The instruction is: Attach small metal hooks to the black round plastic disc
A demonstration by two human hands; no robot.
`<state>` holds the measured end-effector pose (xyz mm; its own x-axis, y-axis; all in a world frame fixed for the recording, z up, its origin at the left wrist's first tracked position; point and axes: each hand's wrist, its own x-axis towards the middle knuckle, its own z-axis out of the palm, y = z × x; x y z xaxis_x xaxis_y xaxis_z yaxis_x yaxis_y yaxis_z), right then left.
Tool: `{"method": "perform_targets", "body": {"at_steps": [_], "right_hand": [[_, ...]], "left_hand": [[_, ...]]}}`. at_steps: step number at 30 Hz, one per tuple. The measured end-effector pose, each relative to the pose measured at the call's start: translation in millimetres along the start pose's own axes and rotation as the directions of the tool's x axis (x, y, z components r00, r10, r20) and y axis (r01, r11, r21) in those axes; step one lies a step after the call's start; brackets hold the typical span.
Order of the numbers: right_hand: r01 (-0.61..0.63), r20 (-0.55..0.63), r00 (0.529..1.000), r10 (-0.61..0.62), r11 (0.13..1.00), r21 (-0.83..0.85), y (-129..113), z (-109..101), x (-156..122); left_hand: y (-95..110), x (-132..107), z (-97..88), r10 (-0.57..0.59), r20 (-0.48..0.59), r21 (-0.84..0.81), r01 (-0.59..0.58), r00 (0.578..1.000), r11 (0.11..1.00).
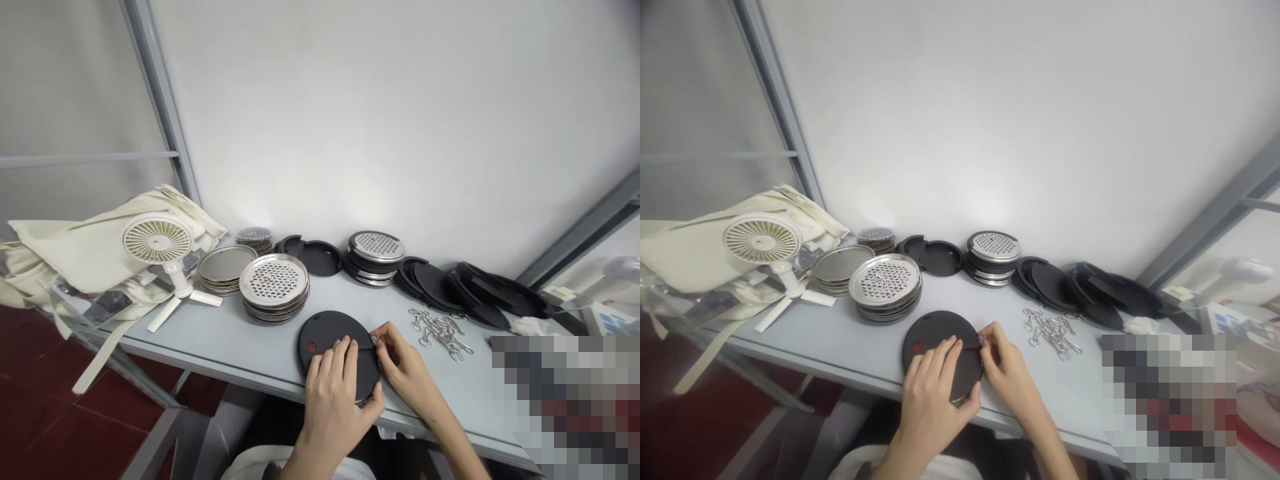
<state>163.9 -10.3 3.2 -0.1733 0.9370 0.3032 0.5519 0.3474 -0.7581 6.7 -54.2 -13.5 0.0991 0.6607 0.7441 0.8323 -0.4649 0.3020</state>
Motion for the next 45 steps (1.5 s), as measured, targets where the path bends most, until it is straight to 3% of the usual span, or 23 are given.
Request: {"method": "perform_targets", "body": {"at_steps": [10, 30, 36, 45], "right_hand": [[0.038, 0.023, 0.999, -0.039, 0.999, 0.021, -3.4, -1.3, 1.9], [-0.033, -0.019, 0.999, 0.033, 0.998, 0.047, -5.2, -0.7, 0.1], [-0.041, 0.040, 0.998, 0.040, 0.998, 0.037, -1.6, -1.5, 1.0], [-0.026, -0.022, 0.999, 0.027, 0.999, 0.045, 1.7, -1.0, 2.1]], "left_hand": [[-0.3, 2.0, 0.1, -0.001, 0.002, -0.003, 0.001, 1.000, 1.000], [-0.6, 0.6, 0.0, -0.002, 0.018, -0.008, 0.002, 1.000, 1.000], [-0.6, 0.1, -0.2, -0.001, 0.019, -0.006, 0.001, 1.000, 1.000], [-0.7, 1.2, 0.5, 0.008, 0.004, -0.010, -0.008, 1.000, 1.000]]}}
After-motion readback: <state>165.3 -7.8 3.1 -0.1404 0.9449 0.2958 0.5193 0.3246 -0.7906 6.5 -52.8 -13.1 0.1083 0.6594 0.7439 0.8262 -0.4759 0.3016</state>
